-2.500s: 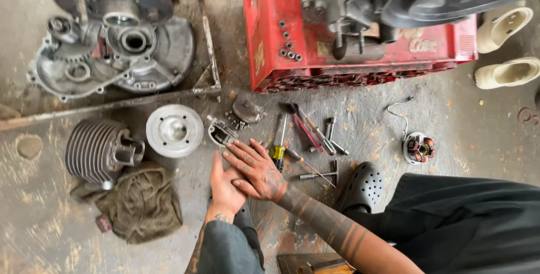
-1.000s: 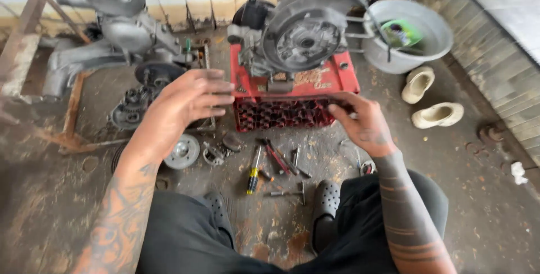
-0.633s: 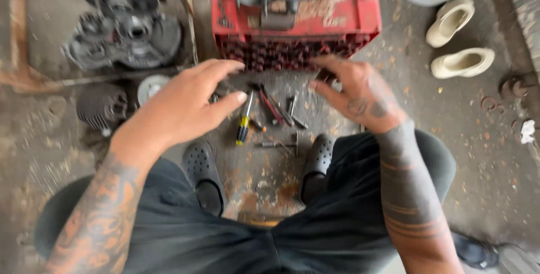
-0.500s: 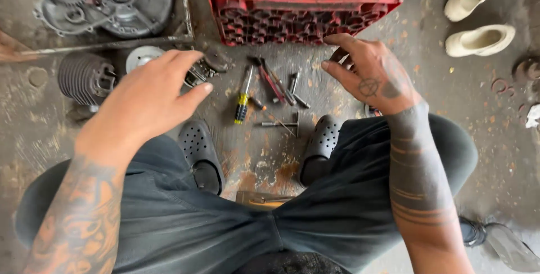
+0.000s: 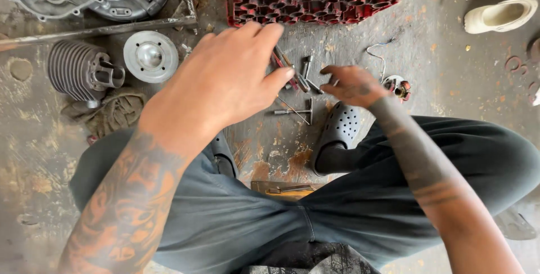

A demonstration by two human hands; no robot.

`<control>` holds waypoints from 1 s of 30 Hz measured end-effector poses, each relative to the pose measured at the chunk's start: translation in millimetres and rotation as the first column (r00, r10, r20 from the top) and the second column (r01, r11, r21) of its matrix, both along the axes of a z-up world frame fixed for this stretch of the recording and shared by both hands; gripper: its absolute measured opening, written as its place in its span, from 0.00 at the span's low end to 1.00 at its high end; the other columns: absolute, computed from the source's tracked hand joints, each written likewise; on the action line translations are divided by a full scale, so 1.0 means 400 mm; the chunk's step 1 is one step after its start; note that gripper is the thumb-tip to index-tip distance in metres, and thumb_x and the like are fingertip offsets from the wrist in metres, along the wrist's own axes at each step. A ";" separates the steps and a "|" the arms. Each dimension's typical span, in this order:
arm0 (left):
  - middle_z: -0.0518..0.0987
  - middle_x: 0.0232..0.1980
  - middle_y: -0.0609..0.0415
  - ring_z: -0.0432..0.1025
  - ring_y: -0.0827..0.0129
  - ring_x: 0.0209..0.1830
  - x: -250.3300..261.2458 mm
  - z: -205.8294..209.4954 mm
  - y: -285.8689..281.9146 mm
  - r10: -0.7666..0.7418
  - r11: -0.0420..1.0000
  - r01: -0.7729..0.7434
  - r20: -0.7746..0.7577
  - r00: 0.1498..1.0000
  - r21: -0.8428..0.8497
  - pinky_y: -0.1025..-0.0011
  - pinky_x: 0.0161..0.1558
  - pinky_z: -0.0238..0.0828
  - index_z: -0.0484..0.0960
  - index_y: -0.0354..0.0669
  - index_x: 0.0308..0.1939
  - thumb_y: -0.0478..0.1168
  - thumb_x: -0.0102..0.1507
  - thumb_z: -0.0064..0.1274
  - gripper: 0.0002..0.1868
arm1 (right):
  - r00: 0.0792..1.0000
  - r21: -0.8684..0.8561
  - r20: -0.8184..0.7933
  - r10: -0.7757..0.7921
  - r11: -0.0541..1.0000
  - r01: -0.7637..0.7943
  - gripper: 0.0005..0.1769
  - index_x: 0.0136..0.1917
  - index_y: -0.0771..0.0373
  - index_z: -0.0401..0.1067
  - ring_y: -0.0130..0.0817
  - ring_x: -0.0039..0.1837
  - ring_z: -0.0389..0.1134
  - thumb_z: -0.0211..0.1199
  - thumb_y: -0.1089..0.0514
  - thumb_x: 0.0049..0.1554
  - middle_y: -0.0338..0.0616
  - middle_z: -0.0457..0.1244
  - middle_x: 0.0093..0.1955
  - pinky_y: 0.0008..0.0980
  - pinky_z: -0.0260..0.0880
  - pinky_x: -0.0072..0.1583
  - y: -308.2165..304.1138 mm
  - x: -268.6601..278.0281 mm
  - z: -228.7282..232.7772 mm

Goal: The person sits on the floor and works on a small engine component, using pliers to adjust internal parts. They then pick up a screwdriver and use it to tighten or adjust a part on the main engine block resting on a red crate.

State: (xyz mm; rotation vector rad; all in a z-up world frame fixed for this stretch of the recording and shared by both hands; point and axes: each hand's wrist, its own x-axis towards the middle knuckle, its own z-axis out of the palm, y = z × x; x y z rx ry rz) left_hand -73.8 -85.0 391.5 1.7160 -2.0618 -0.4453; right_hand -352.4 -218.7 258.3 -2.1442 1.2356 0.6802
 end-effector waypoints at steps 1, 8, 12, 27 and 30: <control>0.81 0.43 0.41 0.77 0.42 0.39 -0.006 -0.004 -0.006 0.001 1.000 -0.001 -0.009 1.000 -0.005 0.49 0.41 0.71 0.75 0.34 0.51 0.49 0.65 0.55 0.20 | 1.000 -0.005 -0.009 0.001 1.000 -0.001 0.27 0.74 0.55 0.64 0.44 0.52 0.75 0.58 0.49 0.64 0.48 0.71 0.59 0.45 0.77 0.57 0.001 0.021 -0.061; 0.81 0.44 0.44 0.79 0.49 0.40 -0.054 -0.015 -0.063 -0.017 0.979 0.013 0.019 1.000 0.202 0.48 0.46 0.73 0.75 0.38 0.52 0.52 0.65 0.55 0.22 | 0.996 -0.053 -0.082 0.031 0.998 -0.036 0.15 0.49 0.63 0.75 0.47 0.48 0.71 0.56 0.52 0.56 0.54 0.70 0.49 0.43 0.75 0.54 -0.024 -0.012 -0.627; 0.80 0.43 0.43 0.77 0.46 0.42 -0.031 -0.077 -0.042 0.035 0.973 -0.039 0.022 0.999 0.226 0.45 0.46 0.70 0.76 0.38 0.49 0.51 0.64 0.54 0.20 | 0.996 -0.254 -0.072 -0.059 0.966 0.039 0.15 0.57 0.57 0.70 0.45 0.45 0.72 0.57 0.52 0.58 0.49 0.70 0.48 0.44 0.76 0.49 0.084 0.050 -0.648; 0.80 0.48 0.42 0.76 0.39 0.41 0.053 -0.037 -0.033 0.067 0.924 -0.077 0.039 0.997 0.374 0.44 0.43 0.73 0.74 0.38 0.56 0.51 0.65 0.51 0.23 | 0.870 -0.393 0.283 -0.404 0.779 0.489 0.24 0.63 0.57 0.62 0.46 0.48 0.70 0.64 0.51 0.57 0.51 0.63 0.58 0.44 0.75 0.43 0.128 -0.192 -0.745; 0.81 0.48 0.42 0.77 0.41 0.42 0.061 -0.051 -0.023 0.095 0.882 -0.123 0.085 0.992 0.455 0.46 0.46 0.73 0.74 0.37 0.55 0.51 0.65 0.51 0.23 | 0.901 -0.422 0.231 -0.367 0.797 0.433 0.43 0.77 0.58 0.54 0.34 0.41 0.64 0.68 0.46 0.55 0.50 0.60 0.60 0.33 0.68 0.37 0.115 -0.082 -0.738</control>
